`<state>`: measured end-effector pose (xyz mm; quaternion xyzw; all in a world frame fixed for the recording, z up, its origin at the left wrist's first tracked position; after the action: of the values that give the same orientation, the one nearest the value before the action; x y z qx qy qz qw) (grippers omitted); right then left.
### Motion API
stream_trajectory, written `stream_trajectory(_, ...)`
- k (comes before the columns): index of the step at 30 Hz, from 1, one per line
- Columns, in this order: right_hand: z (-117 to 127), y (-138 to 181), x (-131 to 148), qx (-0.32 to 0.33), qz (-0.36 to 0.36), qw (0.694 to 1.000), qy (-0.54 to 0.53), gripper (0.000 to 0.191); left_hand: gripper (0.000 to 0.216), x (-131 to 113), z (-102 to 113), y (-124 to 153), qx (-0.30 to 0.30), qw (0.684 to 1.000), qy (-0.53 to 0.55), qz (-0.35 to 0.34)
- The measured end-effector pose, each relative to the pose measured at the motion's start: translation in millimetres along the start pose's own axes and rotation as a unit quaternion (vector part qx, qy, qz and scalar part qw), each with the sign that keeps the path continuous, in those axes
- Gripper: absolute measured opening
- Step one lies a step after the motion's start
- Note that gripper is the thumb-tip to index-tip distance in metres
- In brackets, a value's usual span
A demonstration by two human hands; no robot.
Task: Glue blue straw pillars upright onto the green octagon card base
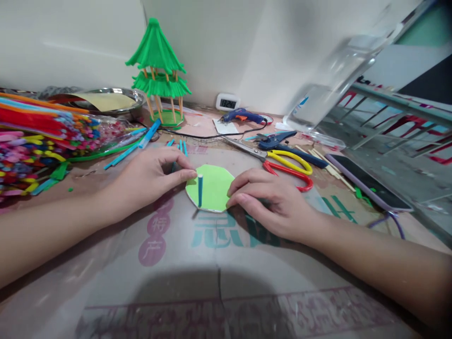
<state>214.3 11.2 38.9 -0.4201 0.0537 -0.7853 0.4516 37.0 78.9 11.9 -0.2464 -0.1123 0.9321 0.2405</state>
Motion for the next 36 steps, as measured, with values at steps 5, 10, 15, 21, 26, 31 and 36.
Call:
stream_trajectory(5,-4.5,5.0,-4.0,0.044,0.001,0.999,0.005,0.024,0.021,-1.9,-6.4,0.9,0.018,0.999,-0.015,-0.023)
stream_trajectory(10,-7.2,11.9,-6.4,0.09,0.005,0.996,0.016,0.023,0.016,-11.8,-4.7,-0.2,0.028,0.998,-0.035,-0.042)
stream_trajectory(15,-8.4,14.3,-3.2,0.122,0.027,0.991,0.048,0.027,0.017,-16.0,-3.5,0.4,0.037,0.997,-0.047,-0.053)
stream_trajectory(21,-8.5,15.1,-0.9,0.132,0.037,0.988,0.069,0.029,0.015,-9.7,-5.8,2.2,0.033,0.996,-0.055,-0.064)
stream_trajectory(26,-8.9,12.5,0.5,0.134,0.031,0.988,0.072,0.025,0.015,-10.5,-5.6,1.7,0.038,0.995,-0.054,-0.073)
stream_trajectory(31,-9.3,10.7,3.4,0.141,0.027,0.987,0.069,0.026,0.016,-11.0,-5.6,2.1,0.029,0.996,-0.047,-0.072)
stream_trajectory(36,-18.0,14.8,1.5,0.183,0.021,0.979,0.085,0.036,0.012,-12.5,-3.4,3.1,-0.006,0.994,-0.055,-0.098)
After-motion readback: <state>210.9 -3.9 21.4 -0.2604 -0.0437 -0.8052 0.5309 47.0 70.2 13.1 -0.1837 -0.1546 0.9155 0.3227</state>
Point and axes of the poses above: each hand's wrist, its own y-axis away from the middle knuckle, its own z-axis out of the back of the hand, x = y × z, the point moved 9 cm from there along -y, towards the middle knuckle, and after that the axes turned 14 degrees about -y, right-handed, at the moved point
